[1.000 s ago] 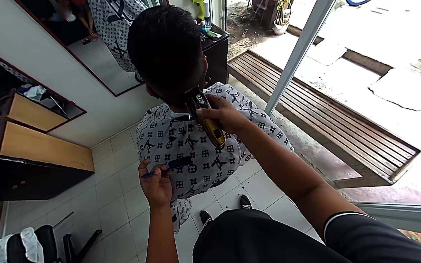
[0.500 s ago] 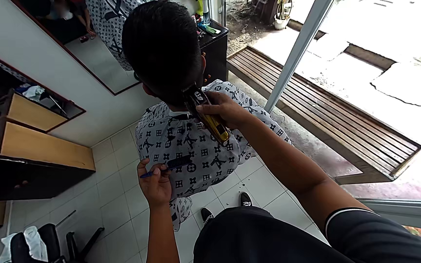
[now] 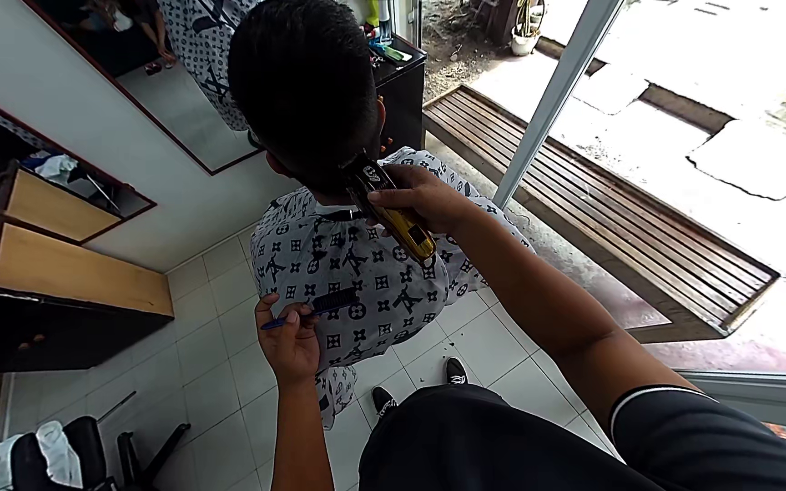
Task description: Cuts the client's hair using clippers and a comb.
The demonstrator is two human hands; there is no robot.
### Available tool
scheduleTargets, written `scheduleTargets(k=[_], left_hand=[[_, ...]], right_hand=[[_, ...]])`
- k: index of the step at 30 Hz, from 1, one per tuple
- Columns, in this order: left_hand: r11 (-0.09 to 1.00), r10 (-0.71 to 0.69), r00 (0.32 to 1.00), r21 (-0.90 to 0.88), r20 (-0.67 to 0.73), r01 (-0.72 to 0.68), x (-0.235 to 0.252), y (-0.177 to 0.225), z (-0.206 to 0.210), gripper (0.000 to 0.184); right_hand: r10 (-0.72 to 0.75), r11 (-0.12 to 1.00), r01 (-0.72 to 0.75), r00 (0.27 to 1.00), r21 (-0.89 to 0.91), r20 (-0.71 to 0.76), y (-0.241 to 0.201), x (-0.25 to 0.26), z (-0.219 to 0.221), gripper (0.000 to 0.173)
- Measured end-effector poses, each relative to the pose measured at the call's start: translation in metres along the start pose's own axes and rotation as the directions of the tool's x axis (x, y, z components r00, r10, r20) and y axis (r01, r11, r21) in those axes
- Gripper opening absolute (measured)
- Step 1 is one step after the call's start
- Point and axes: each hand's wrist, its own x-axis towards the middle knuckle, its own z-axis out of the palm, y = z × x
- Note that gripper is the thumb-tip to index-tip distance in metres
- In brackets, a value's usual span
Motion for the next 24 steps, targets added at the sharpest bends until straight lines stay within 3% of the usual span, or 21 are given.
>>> scheduleTargets(k=[2, 6, 9, 14, 17, 22, 24], left_hand=[[1.000, -0.005, 1.000, 0.016, 0.002, 0.005, -0.001, 0.000, 0.000, 0.036], [1.000, 0.007, 1.000, -0.003, 0.000, -0.007, 0.000, 0.000, -0.001, 0.035], [1.000, -0.001, 1.000, -0.003, 0.005, 0.001, -0.001, -0.001, -0.001, 0.036], [1.000, -0.001, 1.000, 0.008, -0.019, 0.001, -0.002, 0.001, 0.001, 0.036], [1.000, 0.000, 1.000, -0.001, -0.015, 0.000, -0.003, 0.001, 0.001, 0.034], [1.000, 0.011, 1.000, -0.012, -0.020, -0.011, -0.003, 0.000, 0.001, 0.035], [1.000, 0.013, 1.000, -0.018, -0.011, -0.013, -0.003, 0.000, 0.000, 0.036]], right_hand=[[-0.064, 0.998, 0.065, 0.998, -0.013, 0.014, -0.001, -0.001, 0.000, 0.038], [0.038, 0.998, -0.039, 0.999, -0.046, -0.006, -0.007, -0.001, 0.000, 0.033], [-0.091, 0.994, 0.092, 0.996, -0.060, 0.012, -0.003, 0.000, 0.000, 0.039], [-0.042, 0.984, 0.036, 0.999, -0.174, -0.033, 0.011, 0.002, 0.002, 0.047], [-0.116, 0.975, 0.103, 0.992, -0.199, -0.054, 0.012, 0.002, 0.008, 0.052], [0.015, 0.992, -0.027, 0.995, -0.123, -0.100, 0.009, -0.001, 0.015, 0.045], [-0.028, 0.995, 0.019, 0.995, -0.099, -0.094, 0.010, 0.000, 0.016, 0.046]])
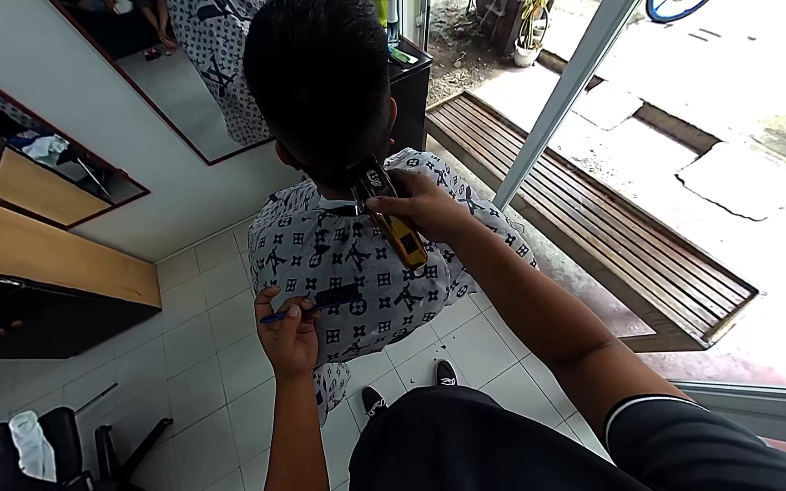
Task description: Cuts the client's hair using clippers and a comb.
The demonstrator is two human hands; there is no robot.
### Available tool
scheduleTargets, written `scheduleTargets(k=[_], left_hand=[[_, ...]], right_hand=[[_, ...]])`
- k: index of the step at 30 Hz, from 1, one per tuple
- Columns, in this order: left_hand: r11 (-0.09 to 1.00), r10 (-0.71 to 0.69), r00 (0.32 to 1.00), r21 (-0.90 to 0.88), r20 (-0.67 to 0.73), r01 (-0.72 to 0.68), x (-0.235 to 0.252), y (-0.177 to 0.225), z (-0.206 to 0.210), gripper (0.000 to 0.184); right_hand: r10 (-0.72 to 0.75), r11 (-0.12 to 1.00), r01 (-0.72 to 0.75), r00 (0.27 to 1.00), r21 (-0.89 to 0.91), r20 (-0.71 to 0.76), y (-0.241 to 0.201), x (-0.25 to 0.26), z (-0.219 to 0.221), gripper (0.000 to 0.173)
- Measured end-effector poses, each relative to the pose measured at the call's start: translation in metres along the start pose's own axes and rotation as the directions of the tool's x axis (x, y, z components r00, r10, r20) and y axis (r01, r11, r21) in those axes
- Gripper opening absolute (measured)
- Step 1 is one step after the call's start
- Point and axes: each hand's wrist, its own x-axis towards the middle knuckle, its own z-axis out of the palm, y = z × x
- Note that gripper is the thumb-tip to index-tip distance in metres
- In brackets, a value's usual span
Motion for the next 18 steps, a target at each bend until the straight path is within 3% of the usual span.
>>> scheduleTargets(k=[2, 5, 7, 10, 14, 18], left_hand=[[1.000, -0.004, 1.000, -0.010, 0.012, 0.005, -0.001, -0.001, -0.002, 0.036], [1.000, -0.001, 1.000, -0.017, 0.013, 0.001, -0.001, 0.000, -0.002, 0.036], [1.000, -0.001, 1.000, -0.015, 0.020, 0.001, 0.000, 0.000, -0.003, 0.035], [1.000, -0.006, 1.000, -0.018, 0.022, 0.006, 0.000, -0.002, -0.004, 0.035], [1.000, -0.006, 1.000, -0.015, 0.008, 0.006, 0.002, 0.000, -0.003, 0.035], [1.000, -0.003, 1.000, -0.018, 0.017, 0.004, 0.001, -0.001, -0.003, 0.035]], right_hand=[[-0.061, 0.998, 0.061, 0.998, 0.000, -0.001, 0.000, -0.001, 0.001, 0.049], [0.020, 1.000, -0.020, 1.000, 0.008, 0.000, -0.003, -0.002, 0.003, 0.043], [-0.015, 1.000, 0.015, 1.000, 0.028, 0.011, -0.003, -0.001, 0.004, 0.042], [-0.131, 0.991, 0.130, 0.991, -0.031, -0.003, -0.001, -0.001, 0.007, 0.049], [-0.039, 0.994, 0.036, 0.999, -0.106, -0.026, 0.013, 0.005, 0.009, 0.052], [-0.120, 0.990, 0.115, 0.991, -0.087, -0.059, 0.015, 0.004, 0.019, 0.058]])
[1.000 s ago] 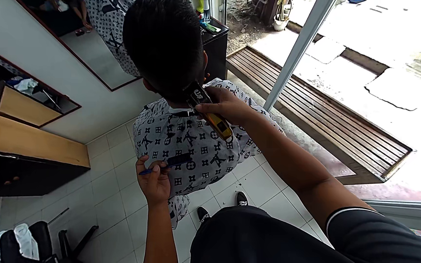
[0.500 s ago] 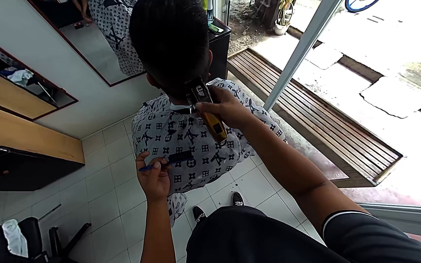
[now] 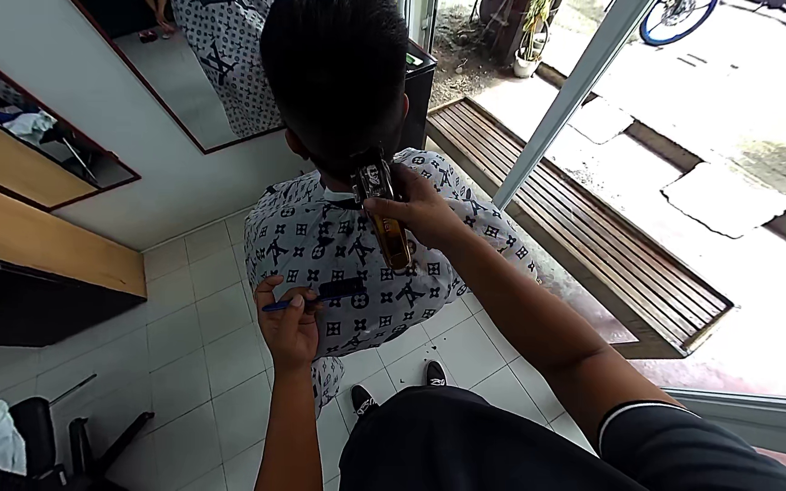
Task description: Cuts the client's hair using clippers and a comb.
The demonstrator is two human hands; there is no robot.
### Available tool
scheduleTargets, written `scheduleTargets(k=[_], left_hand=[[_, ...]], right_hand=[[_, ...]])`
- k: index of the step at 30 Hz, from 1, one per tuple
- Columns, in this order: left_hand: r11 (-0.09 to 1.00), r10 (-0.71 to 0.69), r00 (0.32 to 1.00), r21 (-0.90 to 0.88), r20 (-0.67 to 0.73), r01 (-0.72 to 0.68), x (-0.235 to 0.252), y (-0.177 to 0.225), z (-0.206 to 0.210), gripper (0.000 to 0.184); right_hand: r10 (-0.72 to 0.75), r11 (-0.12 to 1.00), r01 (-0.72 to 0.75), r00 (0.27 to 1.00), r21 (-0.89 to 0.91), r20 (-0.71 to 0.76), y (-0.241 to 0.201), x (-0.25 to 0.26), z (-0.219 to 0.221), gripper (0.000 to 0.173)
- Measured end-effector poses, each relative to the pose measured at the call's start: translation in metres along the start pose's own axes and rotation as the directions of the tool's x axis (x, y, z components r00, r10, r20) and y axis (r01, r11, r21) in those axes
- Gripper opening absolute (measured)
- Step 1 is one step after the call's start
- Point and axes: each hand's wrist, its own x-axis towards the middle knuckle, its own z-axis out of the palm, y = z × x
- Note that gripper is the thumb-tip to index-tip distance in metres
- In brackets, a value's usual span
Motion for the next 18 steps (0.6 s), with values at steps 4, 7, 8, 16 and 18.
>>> scheduleTargets(k=[4, 7, 8, 16, 18], left_hand=[[1.000, 0.003, 1.000, -0.028, -0.001, -0.003, 0.000, 0.000, -0.001, 0.036], [0.999, -0.001, 1.000, -0.039, 0.011, 0.001, 0.000, -0.001, -0.002, 0.036], [0.999, -0.005, 1.000, -0.033, 0.015, 0.005, 0.000, 0.000, -0.002, 0.036], [0.999, -0.014, 0.999, -0.047, 0.031, 0.015, 0.000, 0.000, -0.003, 0.035], [0.998, -0.009, 0.999, -0.055, 0.033, 0.011, -0.001, 0.001, -0.002, 0.035]], right_hand=[[0.132, 0.987, -0.131, 0.991, 0.090, -0.005, -0.003, -0.001, 0.009, 0.048], [0.068, 0.988, -0.066, 0.998, 0.137, -0.010, -0.003, -0.001, 0.014, 0.053], [0.048, 0.989, -0.046, 0.999, 0.143, -0.013, -0.005, -0.002, 0.015, 0.055], [0.006, 0.998, -0.003, 0.999, 0.069, -0.044, -0.004, -0.001, 0.023, 0.058], [0.068, 0.996, -0.064, 0.996, 0.066, -0.061, -0.001, -0.002, 0.027, 0.057]])
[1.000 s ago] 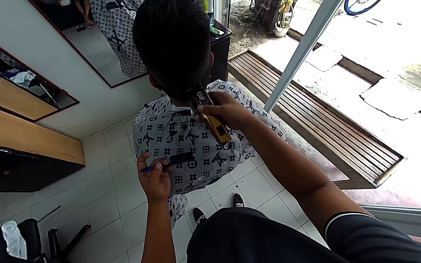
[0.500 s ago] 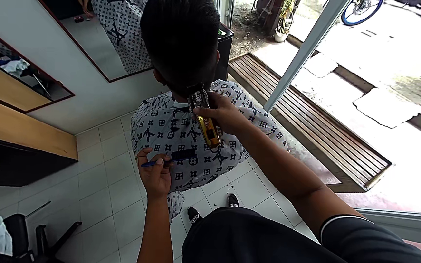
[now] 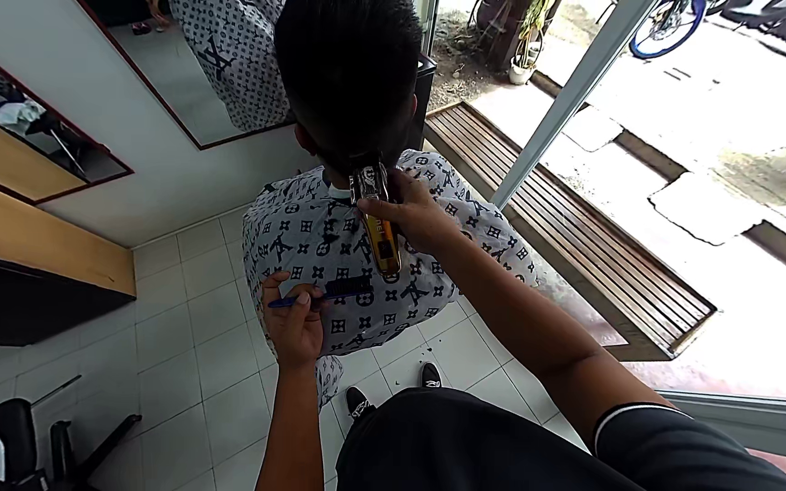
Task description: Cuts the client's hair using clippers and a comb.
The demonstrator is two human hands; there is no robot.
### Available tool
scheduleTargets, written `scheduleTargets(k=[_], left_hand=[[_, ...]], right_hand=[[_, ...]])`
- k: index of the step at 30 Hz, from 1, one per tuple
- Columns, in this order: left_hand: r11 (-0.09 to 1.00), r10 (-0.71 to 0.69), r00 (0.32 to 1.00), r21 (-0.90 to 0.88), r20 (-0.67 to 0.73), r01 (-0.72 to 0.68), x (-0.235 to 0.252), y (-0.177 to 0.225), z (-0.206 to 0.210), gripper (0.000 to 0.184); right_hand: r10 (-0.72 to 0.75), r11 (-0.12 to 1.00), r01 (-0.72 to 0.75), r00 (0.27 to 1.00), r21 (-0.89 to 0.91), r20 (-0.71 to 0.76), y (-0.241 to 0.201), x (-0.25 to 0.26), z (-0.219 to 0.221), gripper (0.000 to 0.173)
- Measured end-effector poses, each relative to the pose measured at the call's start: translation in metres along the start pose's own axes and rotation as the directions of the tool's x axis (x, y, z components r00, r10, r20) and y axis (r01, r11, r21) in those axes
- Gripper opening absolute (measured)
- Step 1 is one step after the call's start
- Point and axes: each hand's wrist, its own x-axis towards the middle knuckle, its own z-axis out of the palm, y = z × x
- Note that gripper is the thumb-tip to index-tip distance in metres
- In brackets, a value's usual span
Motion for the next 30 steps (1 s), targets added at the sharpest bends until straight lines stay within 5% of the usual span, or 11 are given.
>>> scheduleTargets(k=[18, 30], left_hand=[[0.947, -0.035, 0.999, -0.321, -0.040, 0.020, 0.001, 0.003, -0.011, 0.025], [0.917, -0.059, 0.998, -0.396, -0.038, 0.040, -0.001, 0.004, -0.014, 0.028]], right_hand=[[0.042, 0.995, -0.022, 0.977, 0.098, -0.211, 0.017, 0.009, 0.050, 0.063], [-0.048, 0.976, 0.103, 0.961, 0.191, -0.273, 0.012, 0.011, 0.076, 0.067]])
